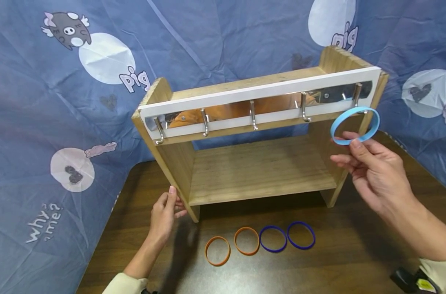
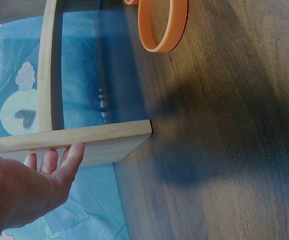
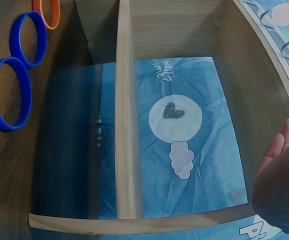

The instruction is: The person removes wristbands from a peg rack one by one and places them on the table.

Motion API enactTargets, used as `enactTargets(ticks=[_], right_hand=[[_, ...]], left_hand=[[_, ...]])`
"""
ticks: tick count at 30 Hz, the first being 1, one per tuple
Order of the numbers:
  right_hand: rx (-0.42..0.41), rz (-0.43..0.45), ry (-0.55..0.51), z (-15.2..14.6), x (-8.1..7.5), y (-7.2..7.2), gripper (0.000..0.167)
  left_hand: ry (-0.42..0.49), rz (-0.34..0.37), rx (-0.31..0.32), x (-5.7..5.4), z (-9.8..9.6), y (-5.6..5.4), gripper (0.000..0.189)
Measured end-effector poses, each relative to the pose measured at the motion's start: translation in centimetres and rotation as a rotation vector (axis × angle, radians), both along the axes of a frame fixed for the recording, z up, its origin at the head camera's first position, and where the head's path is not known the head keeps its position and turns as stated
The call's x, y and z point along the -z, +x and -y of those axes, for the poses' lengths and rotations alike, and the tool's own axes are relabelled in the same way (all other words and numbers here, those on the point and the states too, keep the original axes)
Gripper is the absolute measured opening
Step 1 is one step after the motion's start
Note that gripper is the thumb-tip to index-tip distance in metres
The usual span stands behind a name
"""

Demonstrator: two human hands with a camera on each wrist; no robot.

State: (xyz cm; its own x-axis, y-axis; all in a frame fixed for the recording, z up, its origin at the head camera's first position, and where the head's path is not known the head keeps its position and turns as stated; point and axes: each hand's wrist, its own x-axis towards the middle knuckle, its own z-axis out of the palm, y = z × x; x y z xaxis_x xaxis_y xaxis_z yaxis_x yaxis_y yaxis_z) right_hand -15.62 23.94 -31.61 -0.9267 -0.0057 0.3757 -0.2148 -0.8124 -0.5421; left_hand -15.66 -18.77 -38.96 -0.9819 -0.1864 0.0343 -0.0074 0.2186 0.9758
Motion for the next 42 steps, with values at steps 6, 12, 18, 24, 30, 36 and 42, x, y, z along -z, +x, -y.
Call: enactTargets(ticks=[6,12,18,24,30,36,42], right_hand=[[-0.014,-0.014,-0.01,0.0,-0.1,0.2,0.027],[-0.001,-0.032,-0.017,-0.1,-0.5,0.3,0.027],[0.04,-0.079,-0.05,-0.3,-1.6,0.5,0.027],[0.079,-0.122,-0.02,-0.1,-2.1,1.1,0.027],[0.157,-0.171,0.096,0.3,-2.1,1.8,0.026],[0.091,-0.18,0.1,-0.3,-1.4,2.0,0.027],[0.047,-0.193,0.235,-1.1,-0.8,2.5,0.03]], left_hand=[[0.005,0.004,0.003,0.0,0.0,0.0,0.052],[0.015,0.008,0.012,0.0,0.0,0.1,0.05],[0.013,0.017,0.015,0.0,0.1,0.1,0.05],[0.016,0.021,0.01,-0.1,0.1,0.2,0.05],[0.007,0.017,0.012,-0.1,0.1,0.1,0.05],[0.004,0.017,0.003,-0.1,0.0,0.0,0.051],[-0.002,0.017,0.0,0.0,0.0,0.1,0.051]])
